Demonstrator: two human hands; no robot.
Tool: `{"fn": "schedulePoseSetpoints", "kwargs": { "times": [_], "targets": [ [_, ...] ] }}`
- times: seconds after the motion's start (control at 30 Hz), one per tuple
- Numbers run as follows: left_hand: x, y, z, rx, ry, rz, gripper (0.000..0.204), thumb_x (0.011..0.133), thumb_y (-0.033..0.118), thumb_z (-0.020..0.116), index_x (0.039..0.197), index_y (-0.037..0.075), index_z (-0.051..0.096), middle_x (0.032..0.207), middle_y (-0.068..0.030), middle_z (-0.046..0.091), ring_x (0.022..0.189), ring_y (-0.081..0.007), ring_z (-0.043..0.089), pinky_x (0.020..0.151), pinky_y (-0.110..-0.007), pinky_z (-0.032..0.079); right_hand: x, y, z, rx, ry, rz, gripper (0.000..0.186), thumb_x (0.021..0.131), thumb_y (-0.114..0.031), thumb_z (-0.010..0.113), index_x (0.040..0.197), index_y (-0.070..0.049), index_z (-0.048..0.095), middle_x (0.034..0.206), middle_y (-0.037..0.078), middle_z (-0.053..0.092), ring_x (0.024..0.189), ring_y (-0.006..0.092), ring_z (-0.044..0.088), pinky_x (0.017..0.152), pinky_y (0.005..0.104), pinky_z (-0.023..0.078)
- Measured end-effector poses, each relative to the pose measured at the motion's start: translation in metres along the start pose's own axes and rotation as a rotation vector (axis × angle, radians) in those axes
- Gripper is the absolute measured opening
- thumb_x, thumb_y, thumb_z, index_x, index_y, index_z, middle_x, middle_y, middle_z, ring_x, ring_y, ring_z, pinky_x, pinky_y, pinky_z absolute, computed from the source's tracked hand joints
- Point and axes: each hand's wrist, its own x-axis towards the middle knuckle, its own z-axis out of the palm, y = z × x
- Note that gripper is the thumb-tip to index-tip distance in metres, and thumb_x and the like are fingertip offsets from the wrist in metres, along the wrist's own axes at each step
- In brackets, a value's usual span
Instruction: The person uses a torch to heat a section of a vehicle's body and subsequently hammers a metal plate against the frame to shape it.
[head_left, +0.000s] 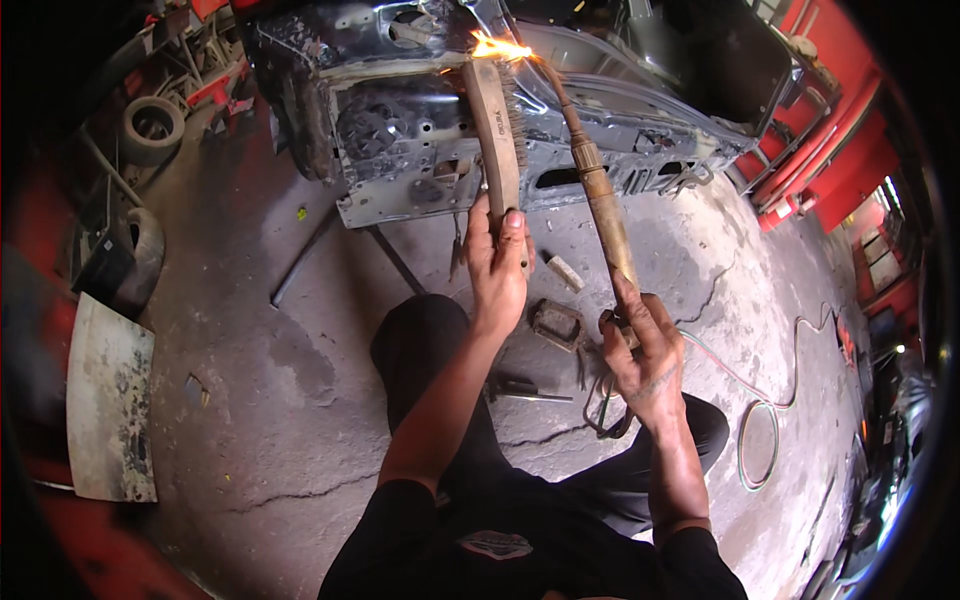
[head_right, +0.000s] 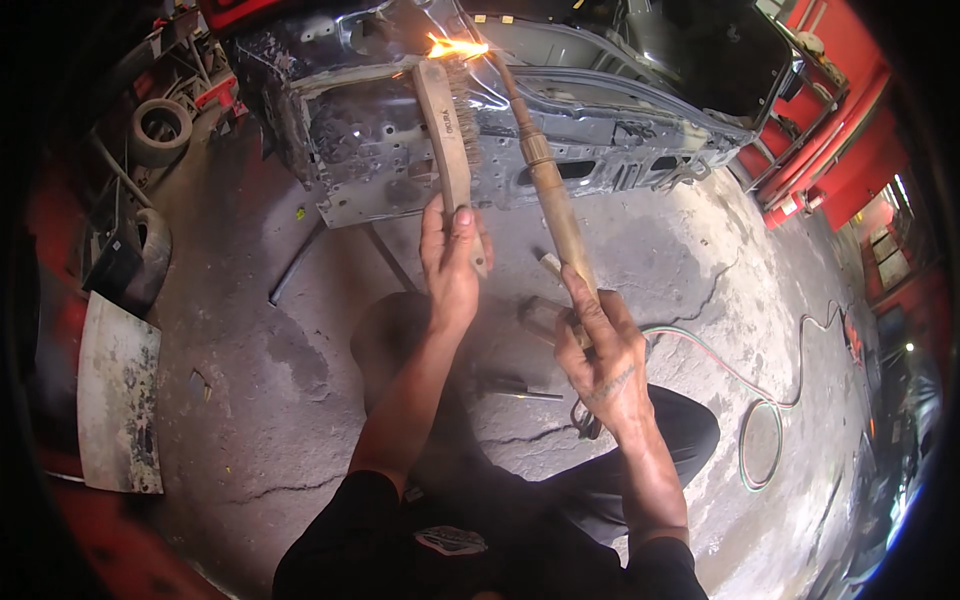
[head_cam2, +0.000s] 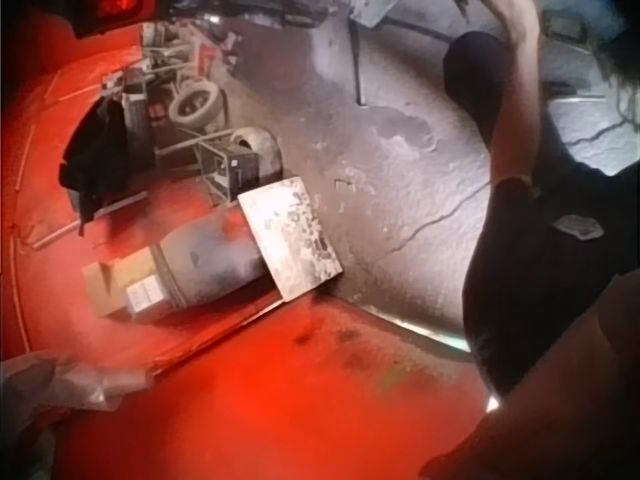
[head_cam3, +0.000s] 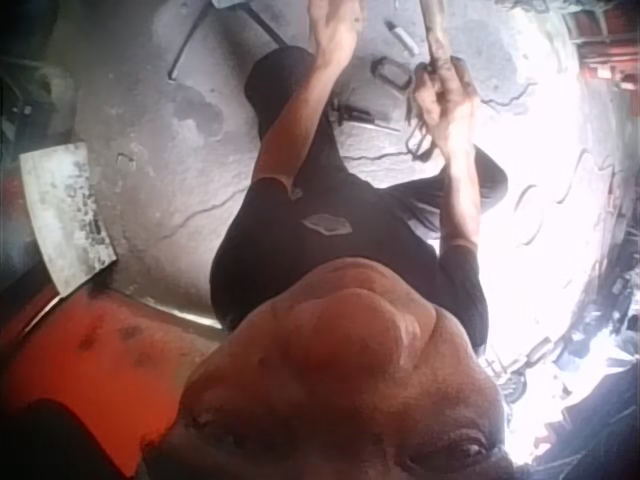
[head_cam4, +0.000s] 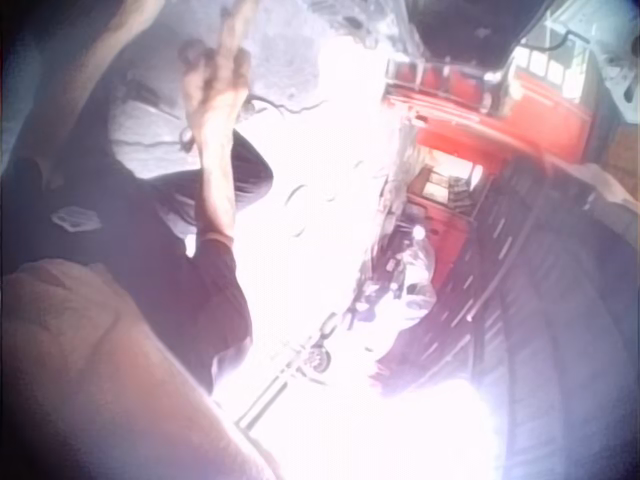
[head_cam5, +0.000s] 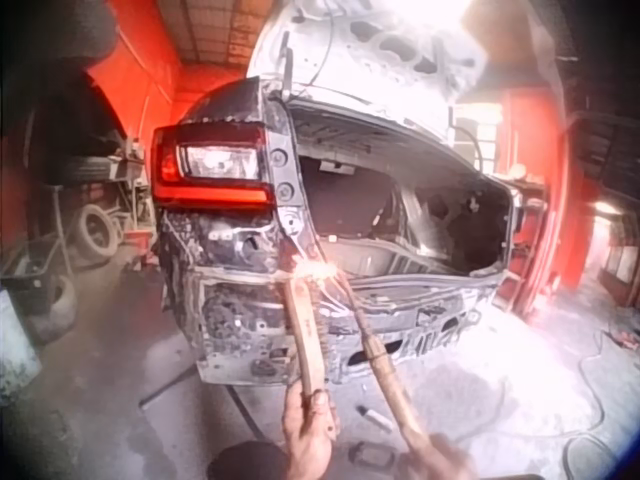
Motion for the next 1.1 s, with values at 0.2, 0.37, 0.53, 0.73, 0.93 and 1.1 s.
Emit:
{"fn": "schedulePoseSetpoints", "kwargs": {
  "times": [0.2, 0.37, 0.53, 0.73, 0.93, 1.1],
  "targets": [
    [0.0, 0.006, 0.007, -0.042, 0.02, -0.036, 0.039, 0.109, 0.026, 0.056, 0.139, 0.004, 0.045, 0.086, 0.0016, 0.052, 0.064, -0.0051, 0.048, 0.053, -0.021, 0.041, 0.0, 0.001, 0.0, 0.005, 0.002, 0.0, 0.063, 0.087, 0.004, 0.066, 0.148, -0.012, 0.058, 0.095, 0.015, 0.063, 0.076, 0.0249, 0.068, 0.067, 0.0373, 0.057],
    [0.001, 0.007, 0.01, -0.021, 0.001, -0.003, 0.038, 0.109, 0.025, 0.054, 0.14, 0.004, 0.045, 0.085, 0.0021, 0.051, 0.063, -0.0047, 0.047, 0.053, -0.021, 0.04, 0.001, 0.002, 0.0, 0.022, 0.018, -0.024, 0.062, 0.087, 0.004, 0.065, 0.147, -0.011, 0.058, 0.095, 0.015, 0.064, 0.076, 0.025, 0.068, 0.066, 0.0373, 0.057],
    [0.003, -0.008, 0.015, 0.027, 0.003, 0.054, 0.042, 0.109, 0.025, 0.055, 0.144, 0.006, 0.043, 0.084, 0.0018, 0.052, 0.061, -0.0052, 0.047, 0.051, -0.021, 0.04, -0.01, 0.009, -0.004, 0.033, 0.035, -0.018, 0.062, 0.085, 0.005, 0.066, 0.145, -0.008, 0.059, 0.092, 0.015, 0.064, 0.076, 0.0241, 0.067, 0.067, 0.0363, 0.055],
    [0.061, -0.057, 0.043, 0.56, 0.097, 0.466, 0.037, 0.11, 0.018, 0.048, 0.145, 0.008, 0.038, 0.092, -0.0002, 0.051, 0.062, -0.0062, 0.045, 0.051, -0.023, 0.042, -0.027, 0.016, -0.019, 0.079, 0.094, -0.026, 0.066, 0.081, 0.006, 0.066, 0.145, -0.004, 0.059, 0.092, 0.013, 0.064, 0.076, 0.0224, 0.066, 0.07, 0.0345, 0.054],
    [0.037, -0.1, 0.079, 0.209, 0.175, 0.206, 0.034, 0.11, 0.016, 0.046, 0.142, 0.007, 0.038, 0.093, -0.0036, 0.05, 0.059, -0.0076, 0.046, 0.049, -0.024, 0.042, -0.054, 0.024, -0.05, 0.123, 0.116, -0.018, 0.066, 0.083, 0.0, 0.064, 0.148, -0.005, 0.055, 0.095, 0.014, 0.065, 0.078, 0.021, 0.066, 0.071, 0.0327, 0.053],
    [0.048, -0.092, 0.1, 0.025, 0.142, 0.119, 0.036, 0.11, 0.018, 0.044, 0.143, 0.008, 0.032, 0.093, -0.0036, 0.049, 0.053, -0.0073, 0.044, 0.044, -0.025, 0.039, -0.076, 0.039, -0.064, 0.206, 0.134, 0.044, 0.062, 0.09, -0.005, 0.062, 0.151, -0.008, 0.053, 0.102, 0.014, 0.066, 0.08, 0.0204, 0.067, 0.072, 0.0332, 0.055]
  ]
}}
